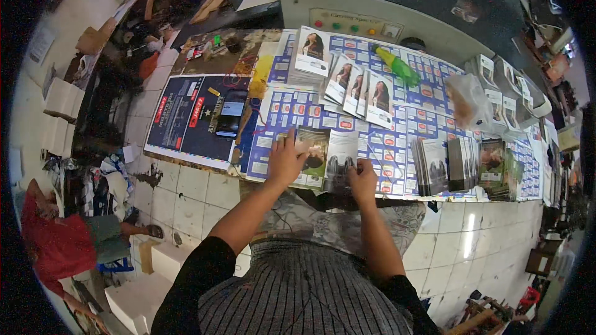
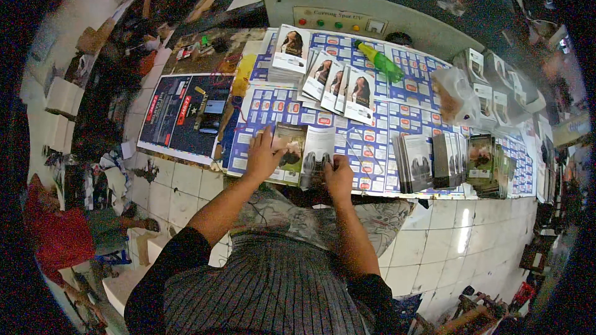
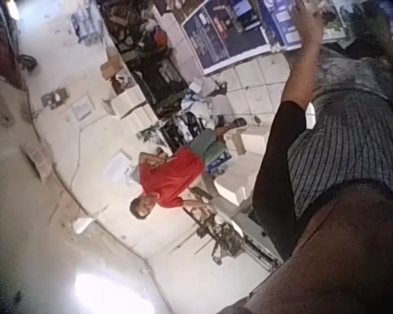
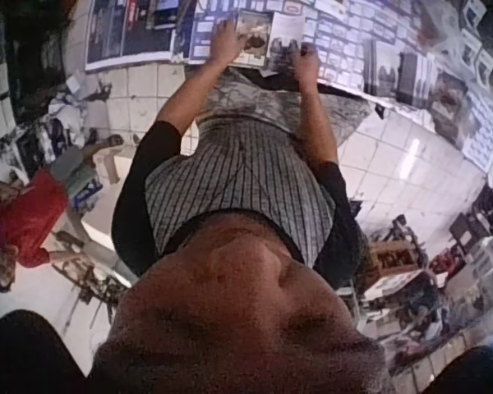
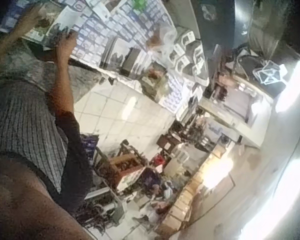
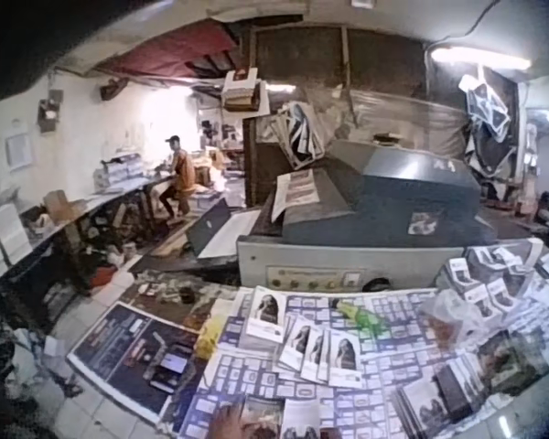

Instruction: The person organizes brochures on a table by flipping through the pages and stacking them into separate piles.

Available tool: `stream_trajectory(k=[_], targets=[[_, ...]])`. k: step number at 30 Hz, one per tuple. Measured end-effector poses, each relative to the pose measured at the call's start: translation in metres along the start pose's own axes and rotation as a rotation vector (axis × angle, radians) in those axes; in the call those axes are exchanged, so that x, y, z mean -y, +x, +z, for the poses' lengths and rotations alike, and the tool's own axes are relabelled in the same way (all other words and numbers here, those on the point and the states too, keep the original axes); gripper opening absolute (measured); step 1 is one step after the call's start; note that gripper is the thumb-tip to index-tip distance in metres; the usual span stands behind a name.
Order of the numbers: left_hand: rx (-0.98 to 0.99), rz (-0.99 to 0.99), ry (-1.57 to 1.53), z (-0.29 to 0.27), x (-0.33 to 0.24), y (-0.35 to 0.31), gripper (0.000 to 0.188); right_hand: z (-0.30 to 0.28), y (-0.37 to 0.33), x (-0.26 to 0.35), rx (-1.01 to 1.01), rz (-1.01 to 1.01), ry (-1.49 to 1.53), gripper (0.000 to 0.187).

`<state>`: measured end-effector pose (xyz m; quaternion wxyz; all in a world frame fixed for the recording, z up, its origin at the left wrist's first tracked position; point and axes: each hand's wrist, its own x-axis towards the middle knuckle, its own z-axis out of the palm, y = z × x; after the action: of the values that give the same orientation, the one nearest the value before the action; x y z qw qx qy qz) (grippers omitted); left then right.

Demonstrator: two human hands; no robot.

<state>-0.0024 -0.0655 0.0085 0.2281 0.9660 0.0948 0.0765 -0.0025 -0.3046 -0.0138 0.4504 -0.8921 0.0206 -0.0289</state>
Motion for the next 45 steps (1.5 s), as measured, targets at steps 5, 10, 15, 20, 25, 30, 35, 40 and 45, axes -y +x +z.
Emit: stream_trajectory(k=[5,10,15,20,25,30,35,40,45], targets=[[0.200,0.454,-0.014,0.010,-0.007,0.004,0.057,-0.008,0.003,-0.007,0.010,0.040,0.126,0.029],[0.208,0.561,0.074,0.017,-0.009,-0.004,0.049,-0.031,0.012,0.030,0.321,0.475,1.112,0.035],[0.218,0.564,0.009,0.016,-0.012,-0.001,0.047,-0.012,0.022,-0.002,0.490,0.107,0.397,0.040],[0.245,0.587,0.070,0.032,0.012,0.001,0.039,0.019,0.020,0.032,0.290,-0.617,-0.309,0.050],[0.161,0.483,0.072,-0.002,0.053,0.008,0.047,0.021,0.022,0.030,0.290,-0.618,-0.373,0.056],[0.260,0.508,0.111,-0.013,0.067,0.006,0.048,0.038,0.022,0.050,0.415,-0.626,-0.357,0.063],[0.244,0.527,0.108,-0.012,0.066,0.008,0.046,0.061,0.021,0.058,0.375,-0.712,-0.451,0.067],[0.250,0.535,0.118,-0.011,0.070,0.010,0.048,0.072,0.020,0.059,0.304,-0.807,-0.485,0.062],[0.310,0.536,0.072,-0.014,0.071,0.010,0.057,0.072,0.020,0.054,0.339,-0.799,-0.541,0.059]])
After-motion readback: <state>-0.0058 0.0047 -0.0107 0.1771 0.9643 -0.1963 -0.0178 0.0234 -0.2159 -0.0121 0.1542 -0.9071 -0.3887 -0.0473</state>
